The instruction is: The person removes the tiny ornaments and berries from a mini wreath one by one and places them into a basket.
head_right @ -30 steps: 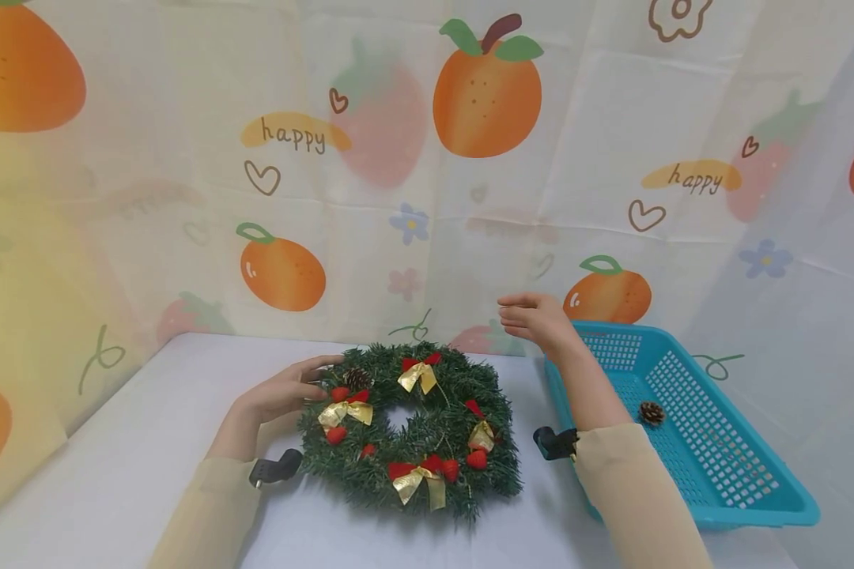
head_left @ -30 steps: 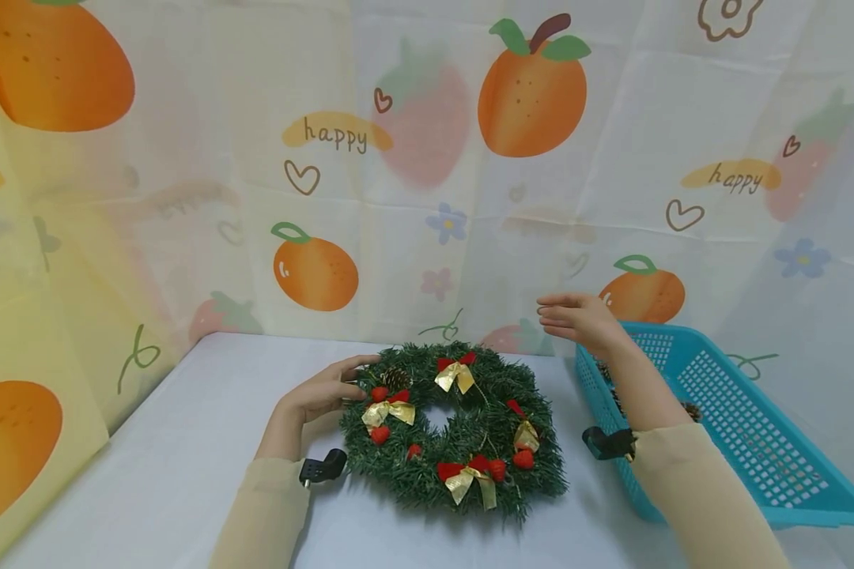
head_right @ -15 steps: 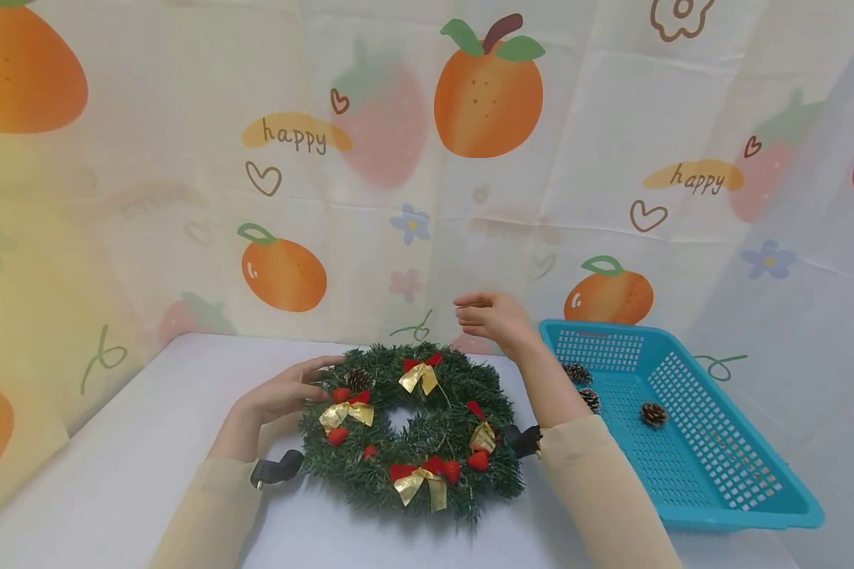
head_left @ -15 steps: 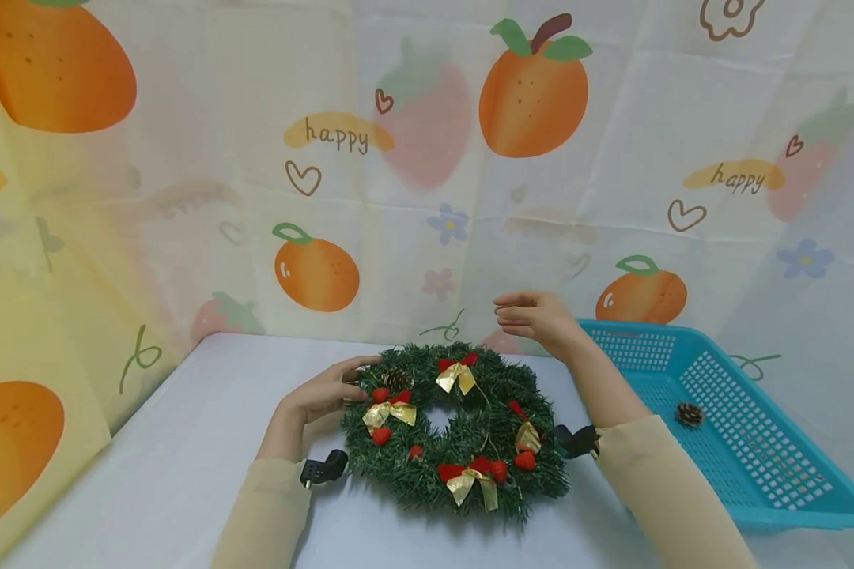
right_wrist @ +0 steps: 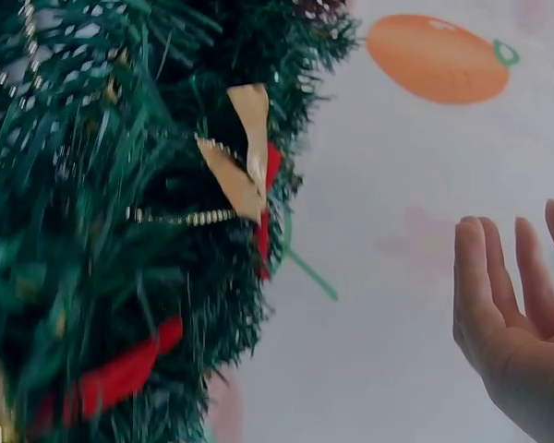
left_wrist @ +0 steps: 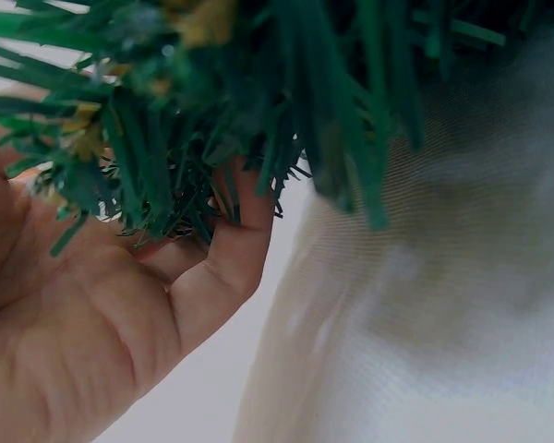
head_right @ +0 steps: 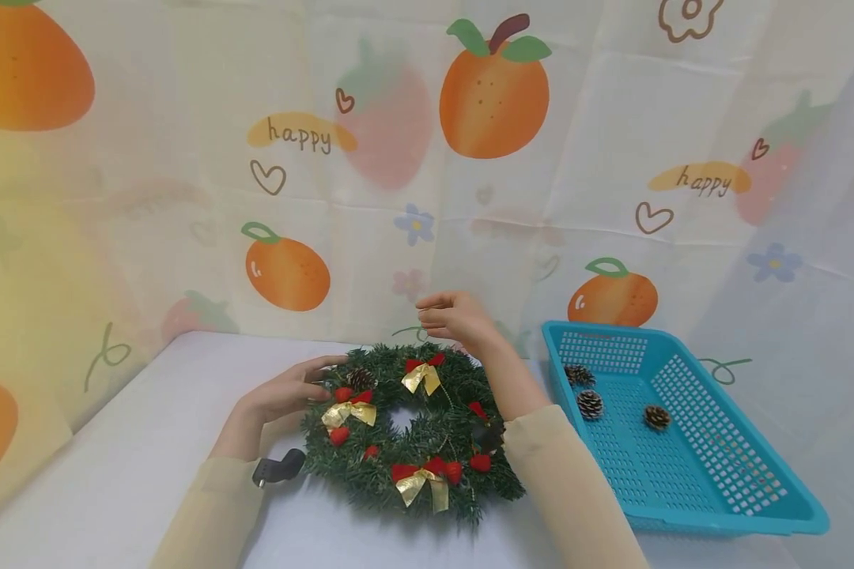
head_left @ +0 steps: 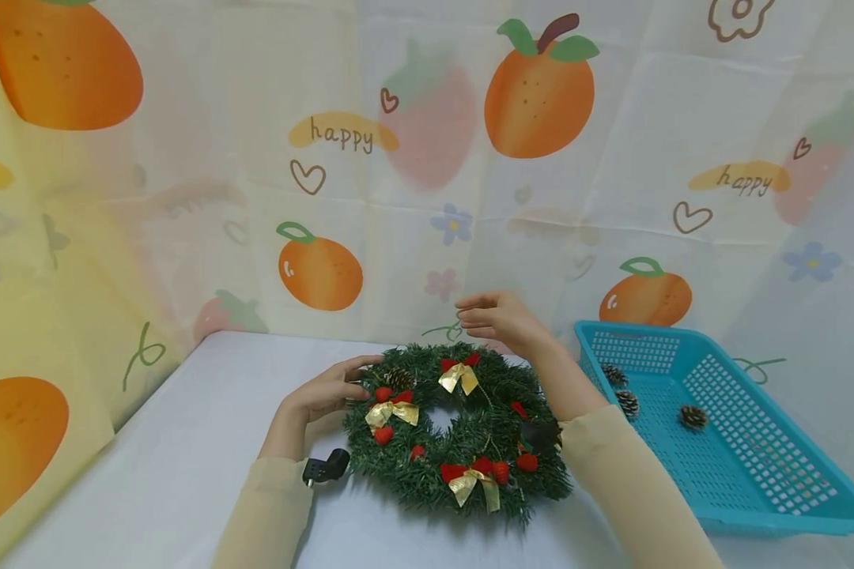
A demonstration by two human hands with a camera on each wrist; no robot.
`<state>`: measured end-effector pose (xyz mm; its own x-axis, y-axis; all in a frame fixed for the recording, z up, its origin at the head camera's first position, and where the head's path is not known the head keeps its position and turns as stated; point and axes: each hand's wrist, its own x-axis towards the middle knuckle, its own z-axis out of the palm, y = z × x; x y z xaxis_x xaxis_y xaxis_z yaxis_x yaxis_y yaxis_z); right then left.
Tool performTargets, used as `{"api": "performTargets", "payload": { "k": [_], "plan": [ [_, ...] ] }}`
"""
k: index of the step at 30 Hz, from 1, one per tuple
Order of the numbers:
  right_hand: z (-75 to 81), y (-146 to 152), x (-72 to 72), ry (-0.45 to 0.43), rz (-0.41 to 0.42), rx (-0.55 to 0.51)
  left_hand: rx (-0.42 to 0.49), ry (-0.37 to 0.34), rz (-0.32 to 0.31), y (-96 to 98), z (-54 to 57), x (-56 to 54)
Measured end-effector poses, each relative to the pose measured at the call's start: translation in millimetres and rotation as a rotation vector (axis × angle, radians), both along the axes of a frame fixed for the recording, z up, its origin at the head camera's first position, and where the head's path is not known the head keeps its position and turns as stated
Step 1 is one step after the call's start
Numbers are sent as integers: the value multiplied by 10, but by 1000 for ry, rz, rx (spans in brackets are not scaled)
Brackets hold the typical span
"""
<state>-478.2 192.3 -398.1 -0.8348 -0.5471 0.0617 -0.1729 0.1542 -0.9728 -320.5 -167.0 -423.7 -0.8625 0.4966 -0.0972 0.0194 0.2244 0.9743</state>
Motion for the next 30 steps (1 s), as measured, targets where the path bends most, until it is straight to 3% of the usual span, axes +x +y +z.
{"api": "performTargets", "payload": {
  "k": [2, 3, 5, 7, 10, 16, 30],
  "plan": [
    [480, -256, 632, -26, -42, 37, 0, -3, 5, 6, 6, -3],
    [663, -365, 874, -35, -56, 52, -1, -5, 6, 8, 10, -3],
    [924, -551, 1209, -61, -95, 109, -2, -3, 7, 9, 14, -3],
    [1012, -649, 1331, -67, -87, 131, -4, -2, 10, 10, 11, -9],
    [996, -724, 1331, -79, -52, 136, -5, -1, 11, 14, -1, -21],
    [831, -759, 1201, -132, 6, 98, -6, -9, 10, 27, -15, -31],
    [591, -943, 1153, -173, 132, 201, -24, -10, 7, -4, -19, -26]
  ]
}}
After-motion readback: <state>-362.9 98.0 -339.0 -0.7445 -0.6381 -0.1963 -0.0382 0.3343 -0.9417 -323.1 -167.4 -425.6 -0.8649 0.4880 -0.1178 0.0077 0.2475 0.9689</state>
